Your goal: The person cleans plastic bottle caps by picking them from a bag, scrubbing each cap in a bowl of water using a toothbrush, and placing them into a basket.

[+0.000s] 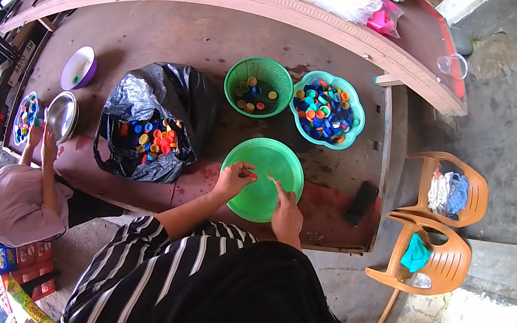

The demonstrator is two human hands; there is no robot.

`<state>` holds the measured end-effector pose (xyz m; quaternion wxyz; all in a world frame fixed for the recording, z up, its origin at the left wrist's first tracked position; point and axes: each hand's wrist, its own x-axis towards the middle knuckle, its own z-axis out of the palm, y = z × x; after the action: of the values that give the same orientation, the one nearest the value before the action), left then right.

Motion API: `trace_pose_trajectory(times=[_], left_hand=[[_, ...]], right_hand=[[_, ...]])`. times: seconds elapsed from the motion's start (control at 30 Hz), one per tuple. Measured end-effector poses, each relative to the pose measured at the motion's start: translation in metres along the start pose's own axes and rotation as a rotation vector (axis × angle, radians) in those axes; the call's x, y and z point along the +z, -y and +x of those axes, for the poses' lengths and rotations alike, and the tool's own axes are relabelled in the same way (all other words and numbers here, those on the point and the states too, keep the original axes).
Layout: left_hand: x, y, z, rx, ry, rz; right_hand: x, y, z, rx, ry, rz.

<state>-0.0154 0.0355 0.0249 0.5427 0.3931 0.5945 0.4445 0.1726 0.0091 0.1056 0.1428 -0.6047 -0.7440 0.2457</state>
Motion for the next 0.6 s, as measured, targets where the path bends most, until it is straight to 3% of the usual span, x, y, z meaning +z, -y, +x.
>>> trace_pose_trajectory(times=[0.13, 0.23, 0.33, 0.43, 0.53, 0.6], left_hand=[[-0.006, -0.005, 0.001, 0.012, -0.053, 0.145], [-0.01, -0.003, 0.0, 0.042, -0.052, 0.189], [-0.013, -0.008, -0.004, 0.052, -0.056, 0.273], [-0.015, -0.009, -0.001, 0.049, -0.085, 0.32], [-0.015, -0.005, 0.004, 0.045, -0.083, 0.289], [-0.013, 0.0, 0.003, 0.002, -0.061, 0.202]], right_hand=[[-0.004, 0.012, 0.0, -0.106, 0.081, 0.034], [0.008, -0.008, 0.019, -0.075, 0.033, -0.101], [0.014, -0.02, 0.034, -0.084, 0.187, -0.216], [-0.001, 0.002, 0.023, -0.158, 0.056, -0.042], [-0.003, 0.007, 0.011, -0.217, 0.116, 0.016], [0.004, 0.001, 0.013, -0.126, 0.07, 0.034]])
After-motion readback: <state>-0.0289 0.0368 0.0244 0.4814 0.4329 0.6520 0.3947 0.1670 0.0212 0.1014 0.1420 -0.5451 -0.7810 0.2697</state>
